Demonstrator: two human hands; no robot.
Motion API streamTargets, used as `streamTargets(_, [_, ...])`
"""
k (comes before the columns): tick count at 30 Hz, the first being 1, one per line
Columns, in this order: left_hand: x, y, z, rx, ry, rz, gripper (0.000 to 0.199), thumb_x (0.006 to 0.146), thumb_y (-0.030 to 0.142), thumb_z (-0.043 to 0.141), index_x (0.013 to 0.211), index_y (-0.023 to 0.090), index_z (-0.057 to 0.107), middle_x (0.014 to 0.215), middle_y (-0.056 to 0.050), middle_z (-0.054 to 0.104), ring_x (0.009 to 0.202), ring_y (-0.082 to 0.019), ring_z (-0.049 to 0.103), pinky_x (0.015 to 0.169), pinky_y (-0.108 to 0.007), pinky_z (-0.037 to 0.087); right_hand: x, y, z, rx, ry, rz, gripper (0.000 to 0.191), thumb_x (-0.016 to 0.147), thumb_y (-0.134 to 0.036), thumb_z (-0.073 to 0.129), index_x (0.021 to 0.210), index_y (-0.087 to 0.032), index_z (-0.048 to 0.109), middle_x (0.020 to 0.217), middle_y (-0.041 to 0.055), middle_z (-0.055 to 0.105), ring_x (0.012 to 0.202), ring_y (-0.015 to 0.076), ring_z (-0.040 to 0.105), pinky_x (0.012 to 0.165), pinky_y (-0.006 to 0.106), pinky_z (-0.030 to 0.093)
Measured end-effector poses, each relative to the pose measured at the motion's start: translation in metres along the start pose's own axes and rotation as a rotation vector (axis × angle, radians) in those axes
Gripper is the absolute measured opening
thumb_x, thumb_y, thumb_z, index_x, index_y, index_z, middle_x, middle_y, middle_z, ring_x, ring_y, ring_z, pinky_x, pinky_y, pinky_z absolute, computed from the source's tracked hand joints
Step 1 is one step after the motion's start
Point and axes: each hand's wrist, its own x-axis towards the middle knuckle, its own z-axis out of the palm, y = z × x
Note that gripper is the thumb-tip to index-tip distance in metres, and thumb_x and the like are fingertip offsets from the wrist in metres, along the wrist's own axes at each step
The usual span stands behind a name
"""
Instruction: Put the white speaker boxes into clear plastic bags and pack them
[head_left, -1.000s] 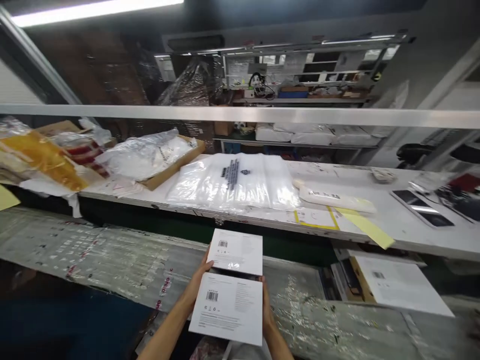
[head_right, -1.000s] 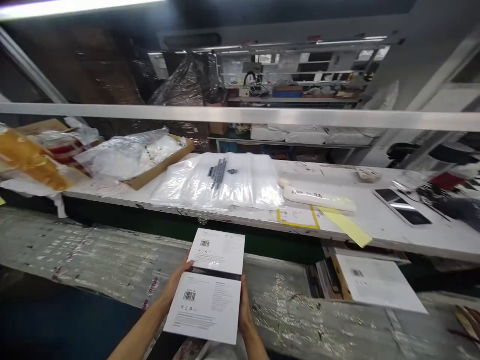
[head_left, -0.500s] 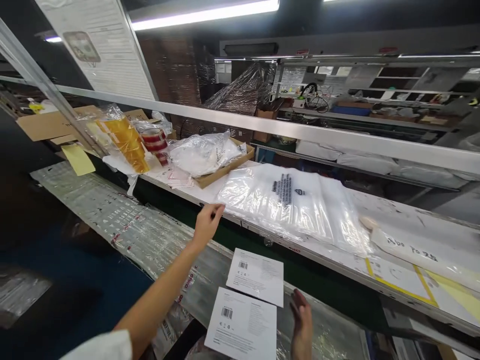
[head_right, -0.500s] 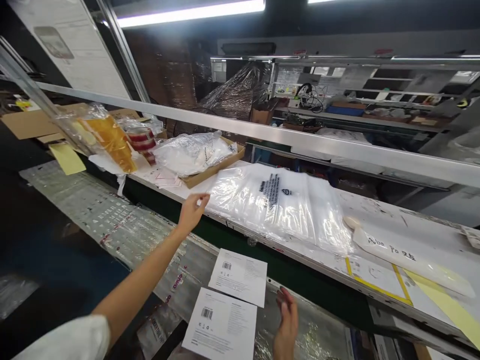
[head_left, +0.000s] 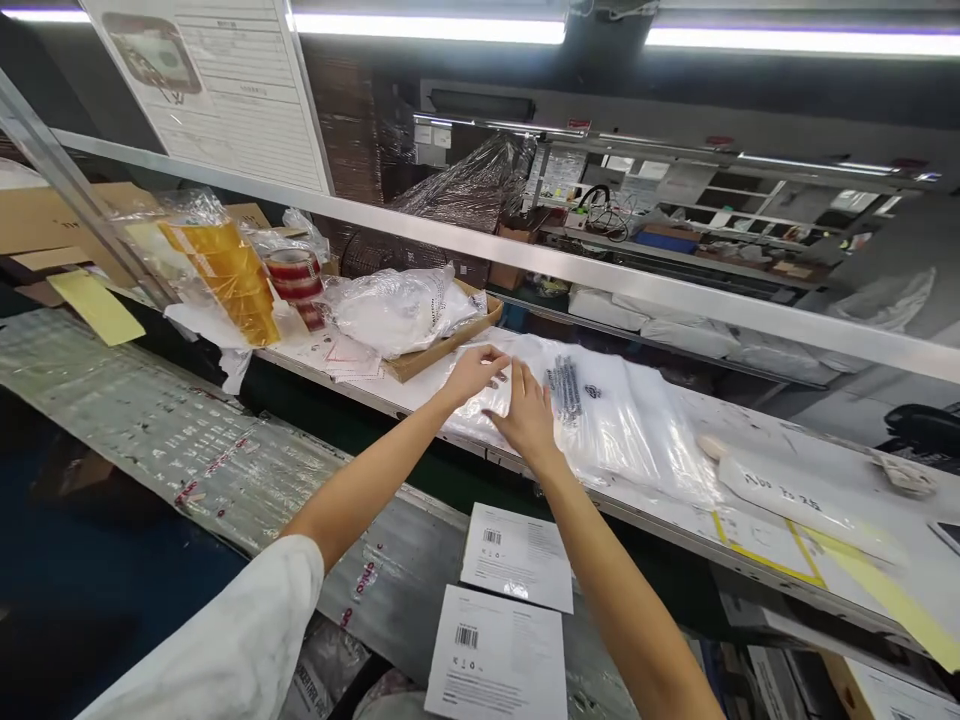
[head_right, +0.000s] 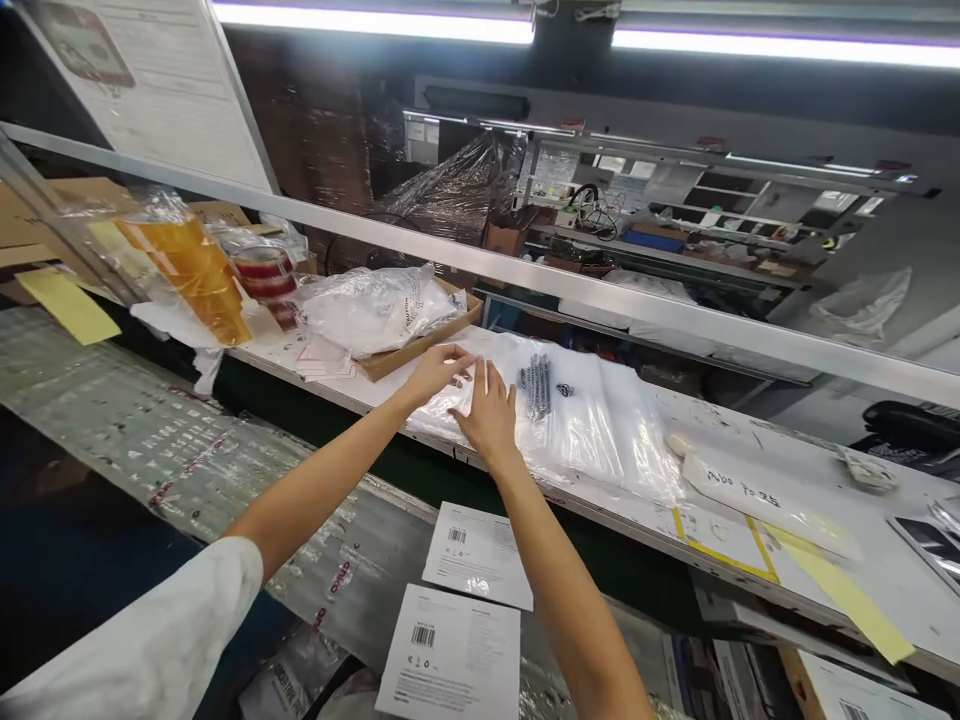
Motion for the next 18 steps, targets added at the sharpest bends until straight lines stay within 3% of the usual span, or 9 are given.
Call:
streamTargets(3, [-0.014, 0.022, -0.014, -0.213, -0.158, 0.165, 0.050, 0.098, 0.055, 0.062, 0.134, 0.021, 0.065, 0.142, -0.015, 0.066, 0.126, -0.030, 0.067, 0.102, -0.041, 0.054, 0.013, 0.001, -0.017, 0.199, 0.105, 0.093, 0.048, 0.102, -0.039, 0.049, 0.144, -0.019, 0.061, 0.137, 0.0175, 0.070, 0.123, 0.0353, 0.068, 0.106, 0.060, 0.055])
streamTargets(5, [-0.027, 0.027, -0.019, -0.112, -0.207, 0.349, 0.082, 0.082, 0.055, 0.082, 0.154, 0.029, 0.051, 0.165, -0.012, 0.046, 0.151, -0.034, 0.046, 0.120, -0.046, 0.042, 0.005, 0.003, -0.043, 0.487, 0.162, 0.191, 0.045, 0.104, -0.052, 0.045, 0.121, -0.020, 0.071, 0.126, 0.0139, 0.073, 0.107, 0.0297, 0.073, 0.088, 0.049, 0.065])
streamTargets(7, [-0.040, 0.026, -0.013, 0.034, -0.258, 0.472, 0.114, 0.062, 0.046, 0.098, 0.161, 0.031, 0.042, 0.172, -0.012, 0.034, 0.158, -0.038, 0.032, 0.128, -0.050, 0.032, -0.010, 0.003, -0.073, 0.759, 0.160, 0.278, 0.046, 0.098, -0.063, 0.053, 0.104, -0.020, 0.071, 0.120, 0.0109, 0.072, 0.094, 0.0246, 0.074, 0.072, 0.040, 0.067])
streamTargets(9, [-0.050, 0.024, 0.001, 0.085, -0.248, 0.487, 0.103, 0.064, 0.039, 0.097, 0.155, 0.026, 0.050, 0.163, -0.016, 0.044, 0.149, -0.038, 0.044, 0.123, -0.050, 0.039, -0.028, 0.000, -0.100, 0.906, 0.152, 0.347, 0.041, 0.090, -0.061, 0.067, 0.100, -0.021, 0.068, 0.108, 0.0060, 0.070, 0.080, 0.0199, 0.074, 0.062, 0.036, 0.067])
streamTargets(11, [-0.057, 0.026, 0.015, 0.061, -0.176, 0.448, 0.066, 0.078, 0.032, 0.084, 0.139, 0.021, 0.062, 0.138, -0.015, 0.062, 0.124, -0.031, 0.063, 0.108, -0.044, 0.051, -0.047, -0.001, -0.124, 0.932, 0.194, 0.397, 0.039, 0.082, -0.053, 0.078, 0.102, -0.022, 0.065, 0.093, 0.0003, 0.068, 0.067, 0.0171, 0.072, 0.056, 0.034, 0.066])
streamTargets(13, [-0.061, 0.034, 0.022, 0.017, -0.161, 0.420, 0.034, 0.085, 0.025, 0.072, 0.118, 0.019, 0.069, 0.113, -0.009, 0.071, 0.103, -0.023, 0.068, 0.095, -0.036, 0.054, -0.067, 0.003, -0.144, 0.917, 0.277, 0.460, 0.042, 0.076, -0.047, 0.084, 0.103, -0.024, 0.062, 0.082, -0.0033, 0.067, 0.061, 0.0177, 0.071, 0.052, 0.033, 0.064])
streamTargets(16, [-0.068, 0.052, 0.022, -0.089, -0.395, 0.399, 0.013, 0.089, 0.030, 0.070, 0.093, 0.019, 0.075, 0.090, -0.004, 0.074, 0.089, -0.019, 0.068, 0.086, -0.030, 0.052, -0.100, 0.017, -0.171, 0.877, 0.419, 0.533, 0.044, 0.069, -0.048, 0.089, 0.095, -0.023, 0.063, 0.081, -0.0024, 0.068, 0.065, 0.0196, 0.074, 0.053, 0.031, 0.063])
streamTargets(18, [-0.074, 0.063, 0.022, -0.213, -0.559, 0.317, 0.034, 0.094, 0.047, 0.068, 0.078, 0.018, 0.075, 0.070, -0.003, 0.069, 0.068, -0.016, 0.064, 0.071, -0.028, 0.051, -0.124, 0.031, -0.186, 0.831, 0.478, 0.551, 0.044, 0.064, -0.049, 0.091, 0.085, -0.021, 0.064, 0.078, -0.0009, 0.068, 0.067, 0.0183, 0.072, 0.054, 0.029, 0.063])
